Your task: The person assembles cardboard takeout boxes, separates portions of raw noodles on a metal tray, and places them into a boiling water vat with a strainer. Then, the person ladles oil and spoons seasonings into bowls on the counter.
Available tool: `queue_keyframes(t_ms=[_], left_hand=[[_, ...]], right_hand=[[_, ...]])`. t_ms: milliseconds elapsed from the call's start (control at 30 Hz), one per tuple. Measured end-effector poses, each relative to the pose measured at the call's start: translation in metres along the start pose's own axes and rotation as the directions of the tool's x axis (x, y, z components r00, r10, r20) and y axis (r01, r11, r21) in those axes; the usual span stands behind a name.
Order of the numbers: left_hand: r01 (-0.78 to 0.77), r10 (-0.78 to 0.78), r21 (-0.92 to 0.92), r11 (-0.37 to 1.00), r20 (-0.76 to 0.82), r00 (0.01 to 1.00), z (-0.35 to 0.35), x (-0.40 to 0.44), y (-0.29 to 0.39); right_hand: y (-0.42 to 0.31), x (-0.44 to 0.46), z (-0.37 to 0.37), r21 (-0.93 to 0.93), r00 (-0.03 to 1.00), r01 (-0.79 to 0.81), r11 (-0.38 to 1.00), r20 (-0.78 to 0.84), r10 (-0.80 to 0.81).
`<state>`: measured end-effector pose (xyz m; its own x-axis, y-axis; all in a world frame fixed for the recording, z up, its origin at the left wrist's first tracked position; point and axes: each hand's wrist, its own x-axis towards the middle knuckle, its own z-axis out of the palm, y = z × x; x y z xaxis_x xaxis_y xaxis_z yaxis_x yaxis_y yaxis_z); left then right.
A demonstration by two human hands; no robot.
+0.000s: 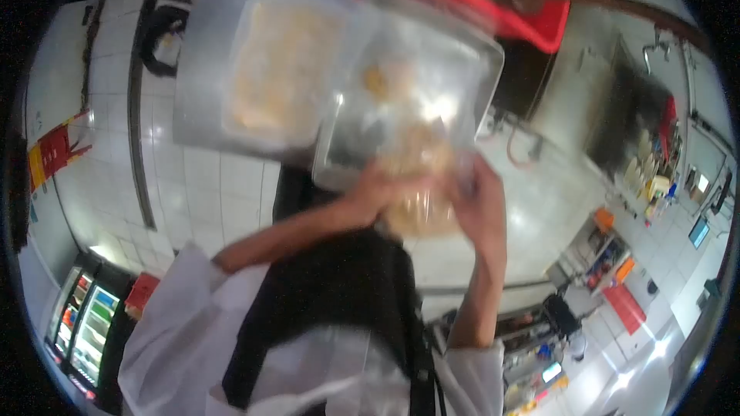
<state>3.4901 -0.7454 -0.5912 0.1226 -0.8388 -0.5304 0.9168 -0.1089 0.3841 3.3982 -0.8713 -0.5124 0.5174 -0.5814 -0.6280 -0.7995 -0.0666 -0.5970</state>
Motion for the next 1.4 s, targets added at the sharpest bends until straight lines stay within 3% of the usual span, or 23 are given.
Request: queue_keyframes(t_ms=[33,100,167,233,300,333,367,467,500,567,633,667,733,767,800,833,900,967,1000,1100,1167,1233,1400], left_hand=[[-0.280,0.275,0.177,0.943,0.052,0.960,-0.003,0.011,0.004],[-0.203,0.197,0.161,0.966,0.053,0.979,-0.001,0.010,0.006],[0.255,-0.251,-0.018,0.967,0.106,0.962,-0.001,0.014,0.016],[0.120,-0.123,0.071,0.990,0.044,0.991,0.001,0.020,0.015],[-0.094,0.084,0.227,0.969,0.056,0.995,0.007,0.013,0.008],[0.096,-0.102,0.157,0.983,0.032,0.994,0.005,0.020,0.009],[0.097,-0.105,0.159,0.982,0.040,0.994,0.001,0.024,0.003],[-0.205,0.194,0.262,0.943,0.067,0.979,-0.004,0.037,-0.001],[-0.200,0.191,0.259,0.945,0.058,0.980,-0.006,0.039,0.004],[-0.031,0.001,0.309,0.951,0.094,0.996,-0.011,0.041,0.016],[-0.132,0.106,0.361,0.923,0.092,0.990,-0.013,0.048,0.031],[-0.164,0.102,0.486,0.858,0.151,0.983,-0.018,0.054,0.028],[-0.191,0.069,0.599,0.778,0.220,0.973,-0.020,0.057,0.025],[-0.234,0.092,0.600,0.765,0.257,0.962,-0.018,0.057,0.028],[-0.277,0.117,0.599,0.751,0.292,0.949,-0.016,0.056,0.031],[-0.284,0.118,0.598,0.750,0.301,0.946,-0.019,0.056,0.030],[-0.358,0.169,0.644,0.677,0.338,0.926,-0.029,0.062,0.030],[-0.341,0.157,0.667,0.663,0.321,0.934,-0.035,0.060,0.036],[-0.326,0.135,0.692,0.644,0.317,0.939,-0.037,0.059,0.038],[-0.314,0.029,0.716,0.623,0.380,0.925,-0.040,0.061,0.040],[-0.264,-0.025,0.732,0.628,0.359,0.933,-0.039,0.060,0.047],[-0.212,-0.090,0.747,0.630,0.342,0.935,-0.041,0.059,0.050],[-0.259,-0.089,0.779,0.572,0.373,0.924,-0.046,0.063,0.047]], right_hand=[[-0.010,-0.006,0.006,0.232,0.995,0.074,0.970,-0.084,-0.056],[0.004,-0.002,0.009,0.239,0.996,0.022,0.971,-0.084,-0.001],[0.003,-0.016,0.007,0.173,0.997,-0.057,0.983,-0.038,0.065],[-0.002,0.007,0.006,0.090,1.000,-0.023,0.996,-0.007,0.024],[-0.005,-0.004,0.014,0.325,0.972,-0.123,0.938,-0.151,0.179],[-0.019,-0.001,0.012,0.294,0.936,-0.304,0.906,-0.087,0.342],[-0.012,0.002,0.012,0.296,0.935,-0.303,0.906,-0.094,0.343],[0.006,0.012,0.013,0.244,0.994,-0.012,0.970,-0.105,0.039],[0.007,0.013,0.007,0.243,0.994,-0.020,0.970,-0.097,0.045],[0.008,0.007,-0.014,-0.147,0.946,-0.085,0.986,-0.322,0.034],[-0.018,0.017,-0.032,-0.488,0.581,0.197,0.850,-0.640,-0.502],[-0.035,0.024,-0.041,-0.488,0.579,0.196,0.850,-0.642,-0.502],[-0.060,0.042,-0.054,-0.849,0.534,0.222,0.480,-0.306,-0.788],[-0.058,0.051,-0.058,-0.850,0.533,0.207,0.484,-0.317,-0.784],[-0.055,0.059,-0.064,-0.715,0.812,0.284,0.639,-0.175,-0.557],[-0.055,0.063,-0.067,-0.551,0.955,0.276,0.787,0.063,-0.291],[-0.059,0.061,-0.072,-0.447,0.950,0.309,0.840,0.111,-0.291],[-0.059,0.051,-0.079,0.150,0.908,0.222,0.964,0.328,-0.260],[-0.064,0.048,-0.079,0.379,0.891,-0.114,0.918,0.448,-0.074],[-0.037,0.056,-0.058,0.130,0.898,-0.204,0.970,0.420,0.133],[-0.040,0.060,-0.046,0.099,0.905,-0.176,0.980,0.409,0.121],[-0.028,0.065,-0.031,-0.154,0.809,0.451,0.879,0.486,-0.330],[0.003,0.062,-0.013,-0.281,0.801,0.554,0.784,0.436,-0.410]])
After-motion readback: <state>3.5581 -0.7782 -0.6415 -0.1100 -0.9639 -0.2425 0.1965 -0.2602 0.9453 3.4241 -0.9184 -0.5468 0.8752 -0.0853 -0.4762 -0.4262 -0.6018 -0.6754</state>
